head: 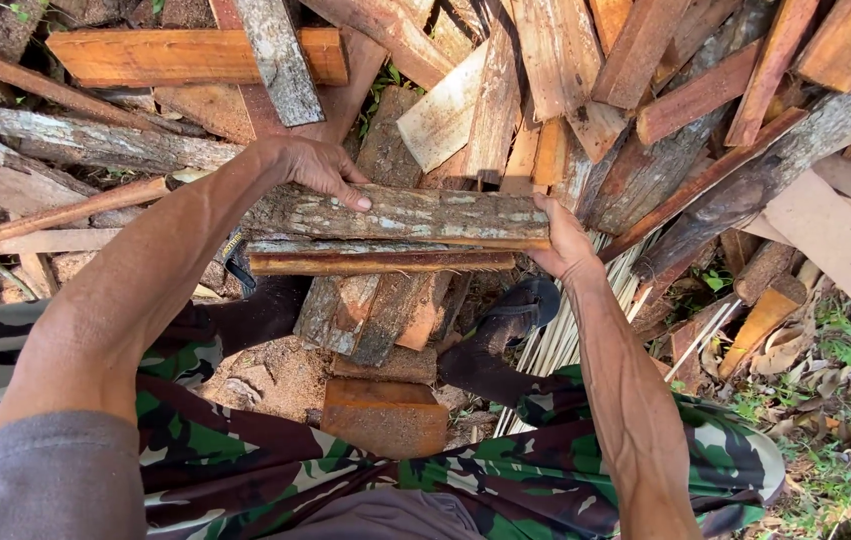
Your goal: Bundling pieces of wood together using thin fiber strips
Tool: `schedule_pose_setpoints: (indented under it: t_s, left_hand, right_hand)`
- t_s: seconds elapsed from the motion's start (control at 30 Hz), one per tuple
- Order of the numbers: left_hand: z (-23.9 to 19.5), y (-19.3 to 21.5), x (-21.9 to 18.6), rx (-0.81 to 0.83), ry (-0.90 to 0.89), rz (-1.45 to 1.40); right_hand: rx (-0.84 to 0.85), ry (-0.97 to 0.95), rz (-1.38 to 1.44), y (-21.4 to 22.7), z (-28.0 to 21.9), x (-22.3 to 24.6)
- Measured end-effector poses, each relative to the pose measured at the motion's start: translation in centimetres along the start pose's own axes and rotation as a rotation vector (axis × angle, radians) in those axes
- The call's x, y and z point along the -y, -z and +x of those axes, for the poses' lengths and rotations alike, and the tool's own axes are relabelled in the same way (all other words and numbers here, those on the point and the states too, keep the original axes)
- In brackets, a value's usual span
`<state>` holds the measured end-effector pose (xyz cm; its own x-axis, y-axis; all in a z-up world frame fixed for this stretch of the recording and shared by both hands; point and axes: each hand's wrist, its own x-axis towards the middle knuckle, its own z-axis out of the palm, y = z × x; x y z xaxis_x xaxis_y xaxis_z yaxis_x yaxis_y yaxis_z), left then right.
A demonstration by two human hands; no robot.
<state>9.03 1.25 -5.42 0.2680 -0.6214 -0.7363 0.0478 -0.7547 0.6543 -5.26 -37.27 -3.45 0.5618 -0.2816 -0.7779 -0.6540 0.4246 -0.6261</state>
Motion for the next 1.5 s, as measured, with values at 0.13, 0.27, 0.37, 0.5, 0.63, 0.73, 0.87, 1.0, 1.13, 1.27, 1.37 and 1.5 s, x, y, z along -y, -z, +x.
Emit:
schedule_pose_setpoints:
  t_s: [0.13, 0.27, 0.37, 0.5, 0.63, 0.73, 0.87, 1.0, 1.13, 1.27, 1.37, 1.5]
  left_hand:
    - [0.2, 0.2, -1.3, -0.052, 0.007, -0.028]
    - [0.1, -2.0, -4.3, -0.083, 0.022, 0.064]
    - [-1.8, -3.5, -6.9, -0.069, -0.004, 0.241]
    - [-5.4, -3.5, -9.4, -0.062, 0.018, 0.279]
    - [-5.4, -3.5, -8.2, -0.015, 0.013, 0.302]
    - [-7.0, -3.6, -8.6, -0.037, 0.028, 0.266]
    - [-9.1, -4.0, -7.5, -0.111, 0.062, 0.036]
    - [-8.9, -4.2, -3.3, -0.111, 0.089, -0.004]
    - [-8.4, -4.7, -1.5, -0.082, 0.055, -0.016]
    - [-8.4, -5.6, -3.9, 0.020, 0.086, 0.080]
    - [-8.9, -7.0, -8.6, -0.096, 0.039, 0.094]
    - [-8.0, -7.7, -7.1, -0.096, 0.054, 0.177]
  right_hand:
    - [0.095, 0.007, -0.095, 0.3, -0.4, -0.1]
    - [0.271, -0.015, -0.136, -1.1, -4.1, 0.1]
    - [0.238, -0.044, -0.044, -0.5, -4.3, -1.3]
    - [0.265, -0.002, -0.024, -1.6, -8.5, -3.0]
    - [0.247, 0.064, 0.119, -1.7, -10.7, -4.8]
    - [0.226, 0.125, 0.115, -2.9, -11.8, -4.3]
    - [0.230, 0.062, 0.056, -3.3, -7.7, -5.0]
    - [0.237, 0.096, -0.029, -6.4, -11.8, -4.1]
    - [0.246, 0.121, -0.086, -6.2, -9.1, -5.3]
    - [0.322, 0.135, -0.236, -9.1, -14.3, -1.8]
    - [0.239, 0.062, -0.283, -5.8, -6.4, -5.4]
    - [0.142, 0.128, -0.491, -5.1, -14.8, 0.6]
